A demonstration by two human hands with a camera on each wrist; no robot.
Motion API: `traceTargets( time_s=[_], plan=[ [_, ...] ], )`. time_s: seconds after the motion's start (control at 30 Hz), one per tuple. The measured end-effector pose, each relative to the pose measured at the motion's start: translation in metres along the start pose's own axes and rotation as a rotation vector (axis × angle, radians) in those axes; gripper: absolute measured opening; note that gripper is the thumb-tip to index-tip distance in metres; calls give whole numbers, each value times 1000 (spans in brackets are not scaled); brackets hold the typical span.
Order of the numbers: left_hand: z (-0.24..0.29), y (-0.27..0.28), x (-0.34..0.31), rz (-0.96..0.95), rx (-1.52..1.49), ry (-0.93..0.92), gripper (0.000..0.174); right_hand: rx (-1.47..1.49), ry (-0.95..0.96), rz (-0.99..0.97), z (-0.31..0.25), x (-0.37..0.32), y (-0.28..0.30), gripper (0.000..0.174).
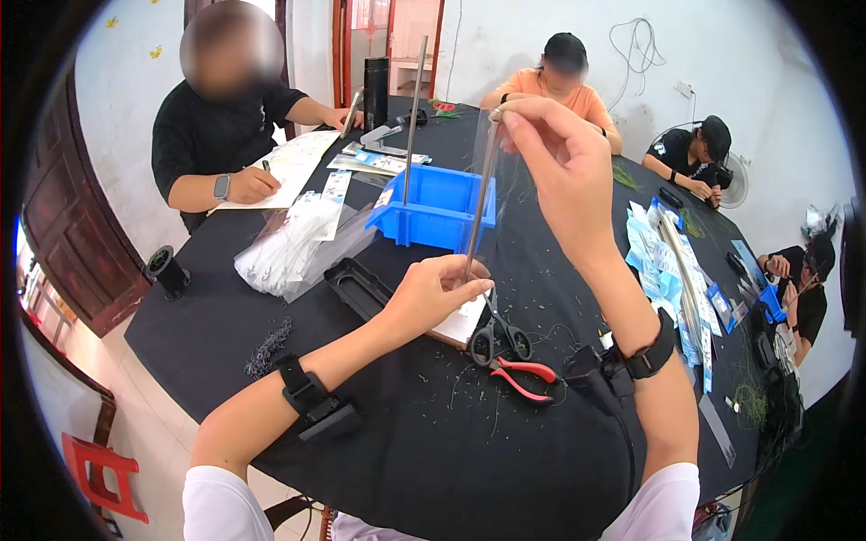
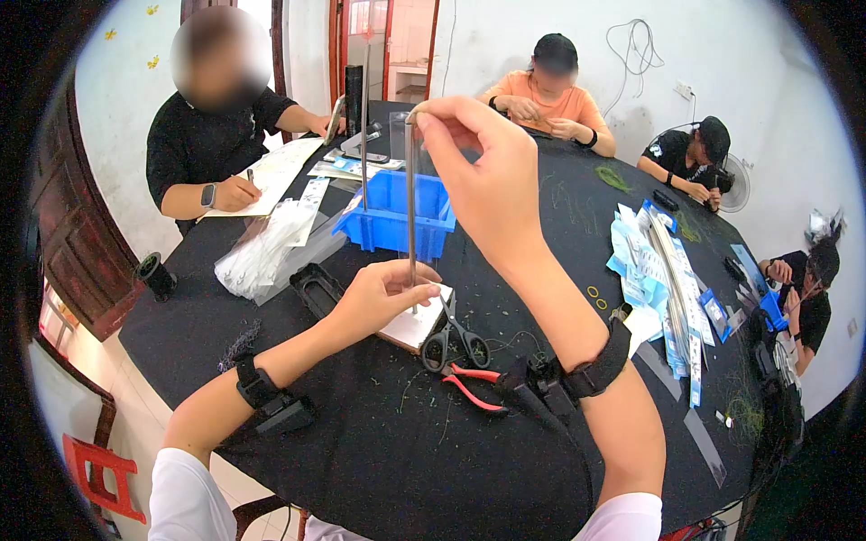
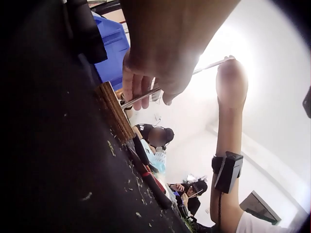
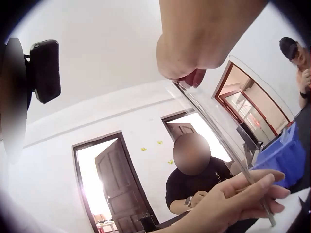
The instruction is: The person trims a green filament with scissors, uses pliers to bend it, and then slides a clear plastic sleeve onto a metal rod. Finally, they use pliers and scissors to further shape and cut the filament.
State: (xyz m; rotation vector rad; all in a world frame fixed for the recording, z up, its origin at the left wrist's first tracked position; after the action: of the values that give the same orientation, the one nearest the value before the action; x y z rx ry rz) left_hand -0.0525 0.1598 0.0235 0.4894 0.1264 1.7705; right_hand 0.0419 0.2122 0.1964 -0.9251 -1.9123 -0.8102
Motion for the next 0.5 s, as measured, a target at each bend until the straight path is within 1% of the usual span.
traceTargets(
  time_s=[0.13,0.23,0.27,0.33,0.4,0.43,0.5],
  plan=[
    [-2,-1,-1,-4,12,15,31,15,46,11,-8,11,3,13],
    [8,4,-5,100,33,-7,38,-10,50,-8,-20,21,9,13],
    [11,4,-6,93,44,-13,38,-26,48,-21,-26,25,12,14],
    [16,7,-8,86,70,-26,38,-61,118,11,-47,30,19,13],
    [10,9,-6,36,93,-39,35,-70,203,43,-70,34,25,13],
    [6,9,-5,12,104,-47,34,-124,287,49,-84,34,28,13],
    [4,8,-5,3,97,-45,34,-178,385,42,-112,31,27,13]
  ],
)
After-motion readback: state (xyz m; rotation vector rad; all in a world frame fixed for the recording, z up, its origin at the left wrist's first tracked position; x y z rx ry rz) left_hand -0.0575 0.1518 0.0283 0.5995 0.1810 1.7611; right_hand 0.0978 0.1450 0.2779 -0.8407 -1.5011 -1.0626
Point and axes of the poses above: each hand's wrist, its own x-axis towards the middle knuckle, its own y-axis out of the back of the hand, z = x × y, the point moved 7 cm from there along x, towards the middle knuckle, and after that the axes turned 2 degrees about x, right-handed, at the moved point
